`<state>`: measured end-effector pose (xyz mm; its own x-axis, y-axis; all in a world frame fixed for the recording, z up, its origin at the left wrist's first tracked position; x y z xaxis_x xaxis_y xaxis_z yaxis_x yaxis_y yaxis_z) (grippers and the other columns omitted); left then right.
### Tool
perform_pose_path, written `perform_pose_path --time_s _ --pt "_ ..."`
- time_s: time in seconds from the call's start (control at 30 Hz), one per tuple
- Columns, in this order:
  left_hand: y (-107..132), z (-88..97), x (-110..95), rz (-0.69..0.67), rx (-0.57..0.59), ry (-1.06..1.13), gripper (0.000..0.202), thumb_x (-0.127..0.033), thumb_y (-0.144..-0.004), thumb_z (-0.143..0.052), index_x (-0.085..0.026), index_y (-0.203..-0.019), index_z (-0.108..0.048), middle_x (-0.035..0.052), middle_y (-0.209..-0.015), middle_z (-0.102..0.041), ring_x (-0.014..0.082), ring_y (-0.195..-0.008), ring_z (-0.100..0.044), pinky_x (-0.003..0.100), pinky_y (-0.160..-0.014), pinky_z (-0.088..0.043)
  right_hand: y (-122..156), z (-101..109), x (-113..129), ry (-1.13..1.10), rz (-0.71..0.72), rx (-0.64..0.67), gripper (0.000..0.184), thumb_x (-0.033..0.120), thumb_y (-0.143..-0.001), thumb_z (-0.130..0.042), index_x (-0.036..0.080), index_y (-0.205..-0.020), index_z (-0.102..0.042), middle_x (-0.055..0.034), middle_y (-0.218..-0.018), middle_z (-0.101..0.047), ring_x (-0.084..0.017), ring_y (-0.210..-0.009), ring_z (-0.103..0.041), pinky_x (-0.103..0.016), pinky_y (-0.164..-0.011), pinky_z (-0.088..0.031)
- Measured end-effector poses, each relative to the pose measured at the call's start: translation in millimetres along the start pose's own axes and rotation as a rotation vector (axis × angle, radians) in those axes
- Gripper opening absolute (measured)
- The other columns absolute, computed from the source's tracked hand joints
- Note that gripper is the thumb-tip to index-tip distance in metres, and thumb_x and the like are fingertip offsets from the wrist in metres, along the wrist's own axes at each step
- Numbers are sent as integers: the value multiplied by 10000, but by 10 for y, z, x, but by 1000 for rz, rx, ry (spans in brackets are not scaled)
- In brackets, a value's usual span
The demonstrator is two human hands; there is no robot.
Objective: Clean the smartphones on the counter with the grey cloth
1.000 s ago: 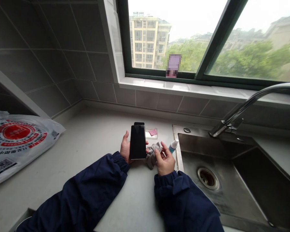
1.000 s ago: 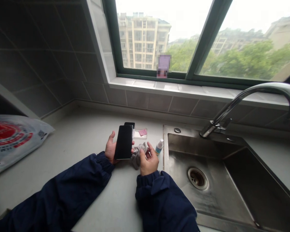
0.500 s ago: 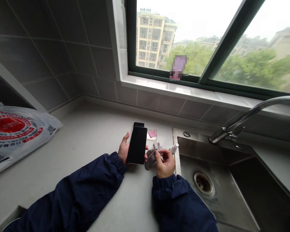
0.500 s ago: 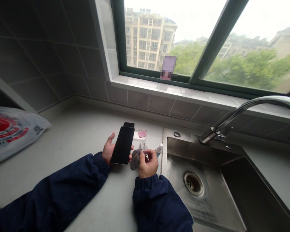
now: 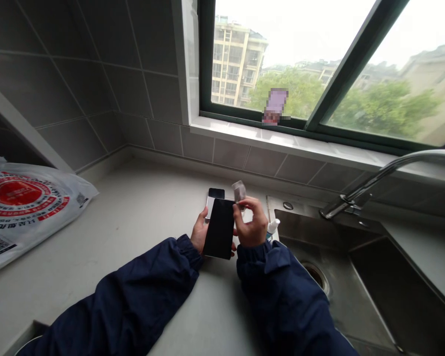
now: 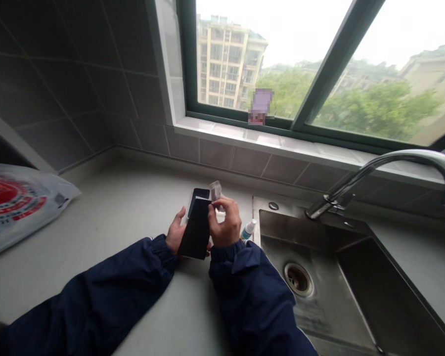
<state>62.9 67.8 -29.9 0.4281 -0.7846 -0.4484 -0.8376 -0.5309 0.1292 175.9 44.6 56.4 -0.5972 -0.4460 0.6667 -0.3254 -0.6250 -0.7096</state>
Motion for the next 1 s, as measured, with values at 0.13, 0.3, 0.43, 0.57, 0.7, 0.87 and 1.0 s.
perform_pose_path --time_s 0.13,0.3,0.43,0.57,0.7,0.87,1.0 --pt "-42 -18 -55 -148 -50 113 795 -686 -892 -290 -50 -1296 -541 209 -1090 -679 338 -1023 -651 471 -942 -461 365 -176 177 74 261 399 350 246 -888 -592 200 -1230 -535 -91 -1073 -678 -230 -1044 -637 -424 -954 -515" --pt "-60 -91 -43 -141 -8 160 814 -670 -910 -276 -33 -1385 -456 214 -1216 -635 343 -1175 -578 462 -1054 -380 548 -16 217 146 339 442 398 193 -897 -561 179 -1292 -519 -127 -1248 -619 -258 -1243 -540 -485 -1089 -410" --pt "-57 -146 -61 -192 -30 180 757 -604 -946 -243 -43 -1428 -406 207 -1270 -611 319 -1236 -542 440 -1108 -324 554 -72 145 329 353 562 453 285 -947 -505 128 -1371 -482 -161 -1439 -479 -314 -1397 -358 -532 -1102 -375" --pt "-66 -175 -33 -218 -28 168 698 -556 -957 -303 -56 -1432 -408 190 -1291 -609 299 -1274 -516 420 -1149 -263 631 -160 107 493 385 719 584 413 -977 -438 76 -1451 -386 -170 -1543 -310 -346 -1462 -186 -578 -1124 -303" --pt "-49 -61 64 -169 -121 141 703 -582 -930 -383 -26 -1341 -510 195 -1211 -658 286 -1251 -543 388 -1156 -262 708 -147 177 562 438 800 660 487 -969 -429 91 -1487 -328 -140 -1572 -240 -344 -1469 -153 -590 -1154 -216" --pt "-11 -29 156 -99 -143 99 713 -625 -893 -433 -12 -1221 -594 194 -1084 -706 294 -1156 -612 393 -1117 -328 885 -95 234 540 478 787 663 466 -968 -443 83 -1494 -311 -151 -1565 -253 -335 -1464 -181 -545 -1162 -223" --pt "-35 -93 198 -25 -71 102 773 -694 -847 -434 -25 -1191 -610 204 -981 -716 319 -1021 -668 440 -984 -457 956 -16 250 461 477 668 556 380 -961 -481 109 -1442 -411 -150 -1504 -393 -326 -1421 -311 -577 -1171 -165"
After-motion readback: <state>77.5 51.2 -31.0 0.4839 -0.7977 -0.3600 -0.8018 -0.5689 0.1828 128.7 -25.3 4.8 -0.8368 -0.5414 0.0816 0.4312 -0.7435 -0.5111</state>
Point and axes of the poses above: each hand's wrist, its own y-axis away from the middle knuckle, its own z-axis out of the back of the hand, x = y × z, the point moved 6 cm from there along -y, towards the middle knuckle
